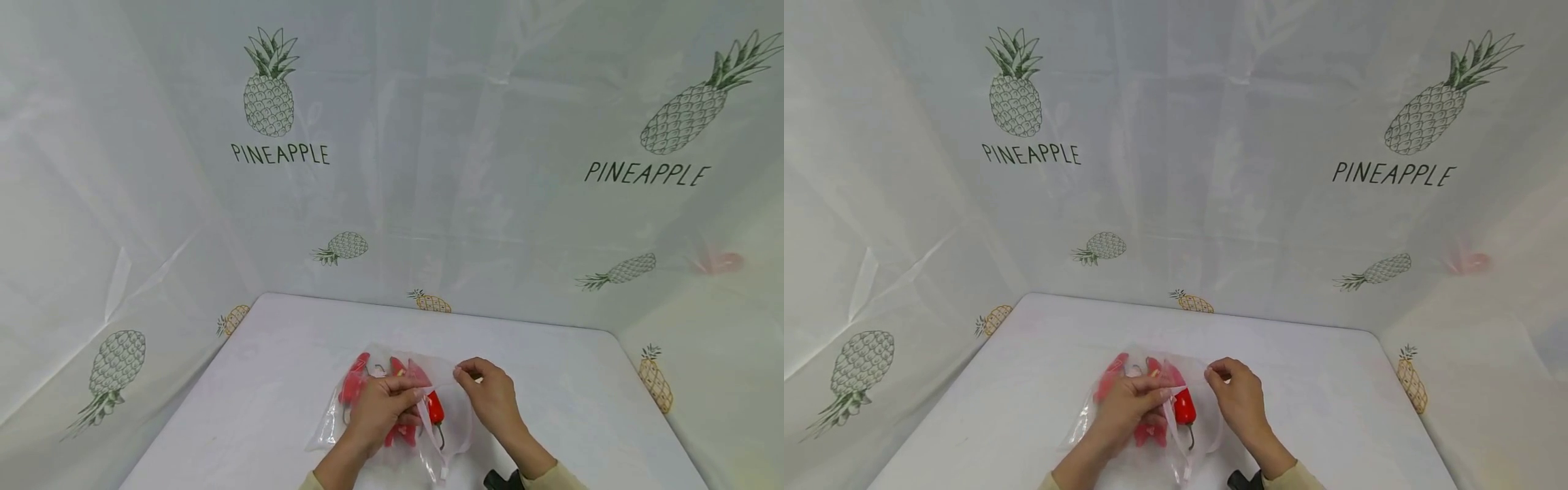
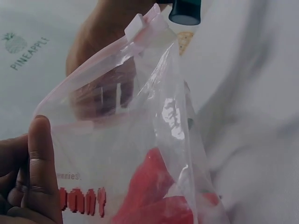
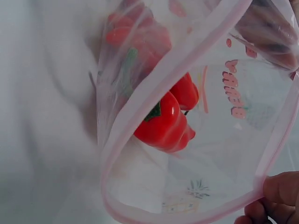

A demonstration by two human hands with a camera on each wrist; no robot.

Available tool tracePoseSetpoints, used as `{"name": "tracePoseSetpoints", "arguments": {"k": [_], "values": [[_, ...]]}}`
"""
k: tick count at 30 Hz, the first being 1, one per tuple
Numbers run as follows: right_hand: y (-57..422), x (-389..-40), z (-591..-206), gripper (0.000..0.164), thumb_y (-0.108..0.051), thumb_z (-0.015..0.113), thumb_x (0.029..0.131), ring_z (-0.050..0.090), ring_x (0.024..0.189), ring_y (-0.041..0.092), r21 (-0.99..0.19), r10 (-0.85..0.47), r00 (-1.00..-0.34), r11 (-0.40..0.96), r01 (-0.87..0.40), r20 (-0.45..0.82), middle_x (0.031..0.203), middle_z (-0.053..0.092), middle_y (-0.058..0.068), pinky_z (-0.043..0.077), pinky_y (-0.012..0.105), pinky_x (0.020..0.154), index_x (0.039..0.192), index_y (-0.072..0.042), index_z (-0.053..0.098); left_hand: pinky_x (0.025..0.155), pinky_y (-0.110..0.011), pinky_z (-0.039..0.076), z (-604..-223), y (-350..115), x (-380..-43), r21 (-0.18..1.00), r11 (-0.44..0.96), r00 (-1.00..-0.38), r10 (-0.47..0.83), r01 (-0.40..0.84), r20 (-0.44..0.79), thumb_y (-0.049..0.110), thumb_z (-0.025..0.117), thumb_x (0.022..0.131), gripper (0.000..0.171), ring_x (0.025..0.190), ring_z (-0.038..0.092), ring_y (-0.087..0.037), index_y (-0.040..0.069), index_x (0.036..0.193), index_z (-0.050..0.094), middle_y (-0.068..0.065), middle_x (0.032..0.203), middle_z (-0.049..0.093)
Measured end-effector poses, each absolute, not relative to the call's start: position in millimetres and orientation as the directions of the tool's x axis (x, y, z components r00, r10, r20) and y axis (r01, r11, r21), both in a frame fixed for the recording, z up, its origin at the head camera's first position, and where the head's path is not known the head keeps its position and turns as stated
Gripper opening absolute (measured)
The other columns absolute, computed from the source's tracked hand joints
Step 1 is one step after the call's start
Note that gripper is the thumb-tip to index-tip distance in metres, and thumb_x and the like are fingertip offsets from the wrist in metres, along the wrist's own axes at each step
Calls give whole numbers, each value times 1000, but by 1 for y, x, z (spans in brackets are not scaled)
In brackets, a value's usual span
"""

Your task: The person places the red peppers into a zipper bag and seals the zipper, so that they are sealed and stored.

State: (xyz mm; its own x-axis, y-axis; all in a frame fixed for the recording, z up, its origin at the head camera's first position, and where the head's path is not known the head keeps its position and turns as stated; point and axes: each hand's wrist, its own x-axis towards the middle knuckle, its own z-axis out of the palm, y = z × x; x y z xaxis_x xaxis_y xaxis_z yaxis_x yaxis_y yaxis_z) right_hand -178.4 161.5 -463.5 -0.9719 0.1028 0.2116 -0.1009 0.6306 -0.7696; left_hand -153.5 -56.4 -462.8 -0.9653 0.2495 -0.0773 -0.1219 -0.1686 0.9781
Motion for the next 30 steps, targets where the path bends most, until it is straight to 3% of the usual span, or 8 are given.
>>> {"name": "tracePoseSetpoints", "arguments": {"k": [7, 12, 20, 26, 30], "values": [[163, -180, -469, 4, -11, 75, 97, 56, 77, 15, -765, 124, -963, 635, -109, 240, 88, 69, 4, 47, 25, 61, 94, -10, 77, 55, -19, 58, -475, -49, -144, 998, 5, -950, 306, -60, -58, 14, 77, 97, 18, 58, 69, -8, 5, 111, 83, -5, 80, 76], [164, -181, -472, 4, -11, 75, 98, 57, 81, 16, -771, 147, -951, 624, -125, 273, 92, 70, 6, 47, 24, 62, 96, -9, 76, 56, -20, 60, -481, -42, -136, 996, 88, -944, 327, -21, -48, 12, 77, 96, 19, 59, 70, -10, 5, 113, 82, -10, 78, 76], [165, -182, -473, 4, -12, 74, 98, 58, 83, 16, -783, 169, -945, 609, -125, 282, 93, 70, 6, 48, 24, 64, 98, -8, 77, 67, -31, 66, -488, -44, -128, 988, -84, -956, 275, -130, -103, 21, 75, 100, 32, 69, 74, -16, 5, 128, 74, -10, 91, 74], [165, -186, -472, 6, -12, 73, 99, 56, 78, 15, -809, 180, -946, 576, -120, 268, 87, 70, 4, 47, 23, 60, 98, -7, 76, 69, -34, 67, -503, -50, -110, 940, -177, -929, 288, -291, -234, 18, 69, 103, 20, 69, 74, -17, 0, 109, 68, -11, 87, 72], [164, -189, -472, 9, -14, 72, 100, 54, 72, 13, -833, 188, -950, 542, -111, 249, 84, 68, 4, 45, 24, 57, 99, -7, 76, 61, -21, 60, -520, -54, -92, 941, -29, -872, 386, -337, -300, 27, 72, 101, 26, 63, 67, -10, 2, 93, 74, -3, 75, 71]]}}
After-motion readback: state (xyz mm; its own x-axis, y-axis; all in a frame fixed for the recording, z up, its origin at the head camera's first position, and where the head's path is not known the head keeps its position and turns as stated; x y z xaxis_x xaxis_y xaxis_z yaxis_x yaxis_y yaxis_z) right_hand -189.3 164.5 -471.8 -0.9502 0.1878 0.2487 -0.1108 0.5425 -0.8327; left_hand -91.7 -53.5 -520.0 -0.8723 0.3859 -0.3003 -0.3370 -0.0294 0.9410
